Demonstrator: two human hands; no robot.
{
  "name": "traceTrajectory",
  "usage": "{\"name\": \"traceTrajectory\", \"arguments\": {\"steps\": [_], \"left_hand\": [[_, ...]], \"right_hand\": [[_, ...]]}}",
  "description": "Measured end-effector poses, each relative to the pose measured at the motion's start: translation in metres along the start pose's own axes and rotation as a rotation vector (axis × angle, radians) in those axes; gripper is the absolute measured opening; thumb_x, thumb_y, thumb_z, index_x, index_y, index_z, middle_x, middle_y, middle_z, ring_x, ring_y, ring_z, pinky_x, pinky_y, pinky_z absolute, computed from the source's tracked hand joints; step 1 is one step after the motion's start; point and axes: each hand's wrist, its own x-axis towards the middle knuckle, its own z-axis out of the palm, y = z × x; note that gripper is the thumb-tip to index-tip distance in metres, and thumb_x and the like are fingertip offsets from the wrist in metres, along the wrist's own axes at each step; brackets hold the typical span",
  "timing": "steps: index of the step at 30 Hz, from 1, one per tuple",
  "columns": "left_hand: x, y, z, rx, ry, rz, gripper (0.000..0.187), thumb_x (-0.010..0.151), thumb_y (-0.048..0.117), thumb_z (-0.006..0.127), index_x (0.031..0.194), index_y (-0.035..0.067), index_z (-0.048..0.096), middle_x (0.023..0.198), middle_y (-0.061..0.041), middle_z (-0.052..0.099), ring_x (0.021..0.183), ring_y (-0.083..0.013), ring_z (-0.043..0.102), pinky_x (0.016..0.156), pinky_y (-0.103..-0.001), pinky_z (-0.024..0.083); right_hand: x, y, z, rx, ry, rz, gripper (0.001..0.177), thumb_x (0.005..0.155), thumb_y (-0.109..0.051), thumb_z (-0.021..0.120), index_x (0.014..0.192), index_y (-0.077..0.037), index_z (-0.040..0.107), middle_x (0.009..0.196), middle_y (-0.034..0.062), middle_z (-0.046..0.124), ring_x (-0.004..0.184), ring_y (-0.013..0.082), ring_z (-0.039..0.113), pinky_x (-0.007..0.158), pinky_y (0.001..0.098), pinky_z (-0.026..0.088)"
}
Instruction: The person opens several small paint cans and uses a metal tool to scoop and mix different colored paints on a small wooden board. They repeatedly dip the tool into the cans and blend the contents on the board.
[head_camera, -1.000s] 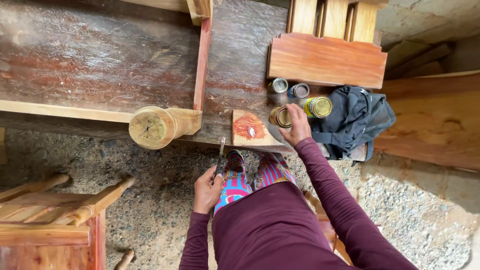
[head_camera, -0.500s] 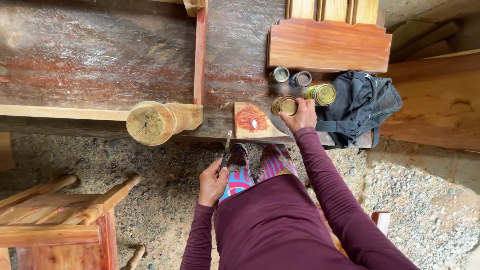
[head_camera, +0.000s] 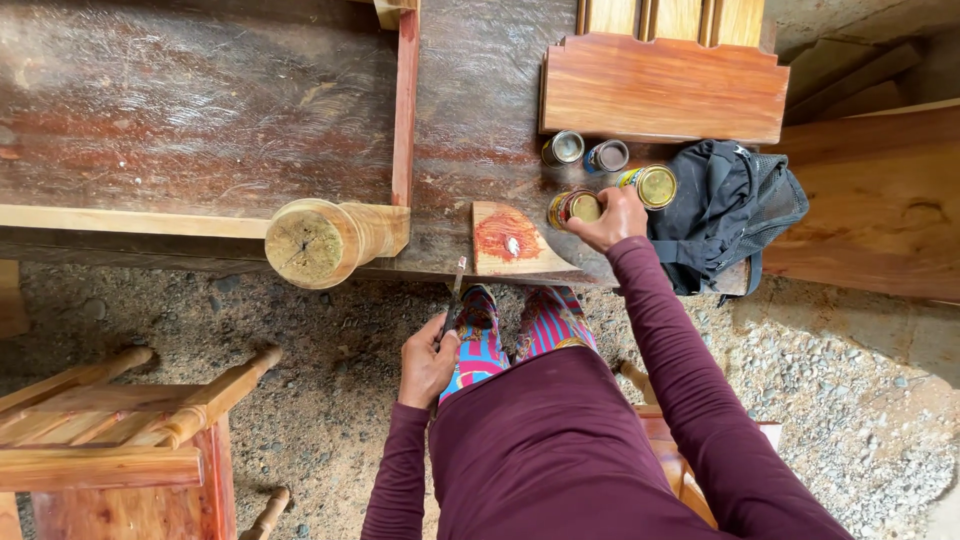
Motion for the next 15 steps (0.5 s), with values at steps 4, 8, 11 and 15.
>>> {"name": "traceTrajectory", "arguments": {"steps": [4, 8, 11, 15], "left_hand": [[0.001, 0.001, 0.000, 0.008, -0.019, 0.008, 0.036, 0.092, 0.008, 0.058, 0.125, 0.004, 0.072, 0.068, 0.002, 0.060, 0.059, -0.0038, 0.054, 0.055, -0.025, 0.048], [0.002, 0.001, 0.002, 0.033, -0.024, 0.029, 0.036, 0.092, 0.008, 0.058, 0.125, 0.004, 0.072, 0.069, 0.002, 0.061, 0.060, -0.0037, 0.054, 0.056, -0.025, 0.047], [0.002, 0.003, 0.003, 0.015, -0.039, 0.015, 0.036, 0.093, 0.008, 0.058, 0.125, 0.005, 0.072, 0.069, 0.003, 0.062, 0.060, -0.0033, 0.055, 0.056, -0.024, 0.048], [0.003, 0.004, 0.005, 0.004, -0.060, -0.023, 0.039, 0.092, 0.009, 0.058, 0.128, 0.006, 0.070, 0.067, 0.002, 0.061, 0.058, -0.0036, 0.054, 0.054, -0.025, 0.047]], "right_hand": [[0.006, 0.036, 0.005, 0.143, 0.000, -0.095, 0.051, 0.064, -0.042, 0.090, 0.092, -0.002, 0.076, 0.103, 0.0186, 0.067, 0.093, 0.0319, 0.067, 0.087, 0.0435, 0.056], [0.005, 0.022, -0.022, 0.433, -0.242, 0.219, 0.052, 0.066, -0.035, 0.085, 0.106, -0.004, 0.073, 0.098, 0.0087, 0.074, 0.083, 0.0191, 0.070, 0.078, 0.0341, 0.058], [0.005, 0.032, -0.018, 0.700, -0.322, 0.342, 0.046, 0.075, -0.021, 0.084, 0.114, -0.002, 0.070, 0.096, 0.0117, 0.075, 0.080, 0.0156, 0.070, 0.071, 0.0281, 0.057], [0.008, 0.056, -0.005, 0.991, -0.329, 0.335, 0.046, 0.080, -0.009, 0.084, 0.121, 0.001, 0.064, 0.103, 0.0081, 0.072, 0.087, 0.0137, 0.071, 0.073, 0.0290, 0.061]]}}
